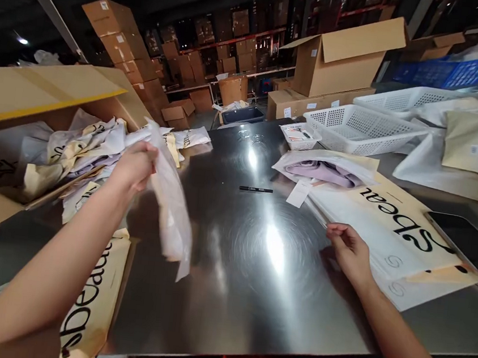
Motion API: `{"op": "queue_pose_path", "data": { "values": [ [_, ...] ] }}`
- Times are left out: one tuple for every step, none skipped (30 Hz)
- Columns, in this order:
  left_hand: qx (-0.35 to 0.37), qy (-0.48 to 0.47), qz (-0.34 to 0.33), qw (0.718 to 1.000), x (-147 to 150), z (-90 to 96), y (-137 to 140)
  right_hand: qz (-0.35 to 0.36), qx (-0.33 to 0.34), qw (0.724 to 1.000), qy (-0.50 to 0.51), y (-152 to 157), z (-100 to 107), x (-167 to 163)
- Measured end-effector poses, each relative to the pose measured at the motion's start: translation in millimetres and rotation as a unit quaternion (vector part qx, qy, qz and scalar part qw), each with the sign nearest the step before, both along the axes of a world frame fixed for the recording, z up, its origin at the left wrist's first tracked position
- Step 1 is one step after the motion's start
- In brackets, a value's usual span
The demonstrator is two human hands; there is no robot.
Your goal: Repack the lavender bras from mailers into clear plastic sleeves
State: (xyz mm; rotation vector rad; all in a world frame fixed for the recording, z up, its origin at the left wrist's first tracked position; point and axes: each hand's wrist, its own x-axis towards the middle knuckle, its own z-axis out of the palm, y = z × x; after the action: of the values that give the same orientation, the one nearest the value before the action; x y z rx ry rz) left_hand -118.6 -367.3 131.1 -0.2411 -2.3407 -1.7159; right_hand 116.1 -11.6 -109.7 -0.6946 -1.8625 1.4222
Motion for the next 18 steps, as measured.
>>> {"op": "queue_pose_path", "data": {
  "values": [
    [-0.057, 0.002, -0.017, 0.998, 2, 2.5, 2, 0.014, -0.001, 1.000, -0.007, -4, 3, -2],
    [-0.116, 0.006, -0.036, 0.993, 8, -0.1, 5, 0.036, -0.005, 0.999, -0.017, -9, 6, -3],
    [-0.170, 0.010, -0.059, 0.984, 17, -8.7, 10, 0.063, -0.014, 0.997, -0.032, -16, 9, -4],
    [-0.215, 0.015, -0.085, 0.973, 31, -23.4, 15, 0.096, -0.031, 0.994, -0.048, -24, 11, -2],
    [-0.249, 0.016, -0.113, 0.962, 47, -43.7, 20, 0.133, -0.056, 0.987, -0.066, -34, 13, 0],
    [-0.281, 0.018, -0.147, 0.948, 66, -68.6, 25, 0.171, -0.090, 0.978, -0.084, -46, 13, 4],
    [-0.306, 0.018, -0.177, 0.935, 86, -96.3, 30, 0.208, -0.129, 0.964, -0.102, -59, 13, 9],
    [-0.334, 0.024, -0.217, 0.917, 106, -125.1, 33, 0.240, -0.170, 0.948, -0.121, -72, 13, 14],
    [-0.410, 0.080, -0.277, 0.866, 126, -153.2, 37, 0.269, -0.205, 0.930, -0.142, -85, 11, 20],
    [-0.458, 0.121, -0.314, 0.823, 144, -179.1, 40, 0.295, -0.232, 0.913, -0.163, -97, 8, 27],
    [-0.472, 0.131, -0.336, 0.805, 160, -201.6, 43, 0.311, -0.248, 0.899, -0.181, -108, 6, 33],
    [-0.485, 0.139, -0.354, 0.788, 174, -219.8, 46, 0.314, -0.255, 0.894, -0.194, -117, 3, 40],
    [-0.482, 0.142, -0.361, 0.786, 187, -233.4, 49, 0.304, -0.256, 0.895, -0.203, -123, 1, 47],
    [-0.468, 0.154, -0.362, 0.791, 200, -242.6, 52, 0.284, -0.255, 0.901, -0.208, -127, 0, 54],
    [-0.445, 0.182, -0.360, 0.799, 212, -247.7, 54, 0.260, -0.257, 0.906, -0.211, -128, 0, 61],
    [-0.407, 0.216, -0.359, 0.812, 224, -249.6, 54, 0.234, -0.263, 0.911, -0.214, -127, 0, 69],
    [-0.352, 0.241, -0.355, 0.832, 236, -249.2, 54, 0.216, -0.270, 0.913, -0.218, -124, 2, 77],
    [-0.289, 0.243, -0.353, 0.856, 248, -247.6, 54, 0.206, -0.277, 0.912, -0.223, -120, 4, 84]
  ]
}}
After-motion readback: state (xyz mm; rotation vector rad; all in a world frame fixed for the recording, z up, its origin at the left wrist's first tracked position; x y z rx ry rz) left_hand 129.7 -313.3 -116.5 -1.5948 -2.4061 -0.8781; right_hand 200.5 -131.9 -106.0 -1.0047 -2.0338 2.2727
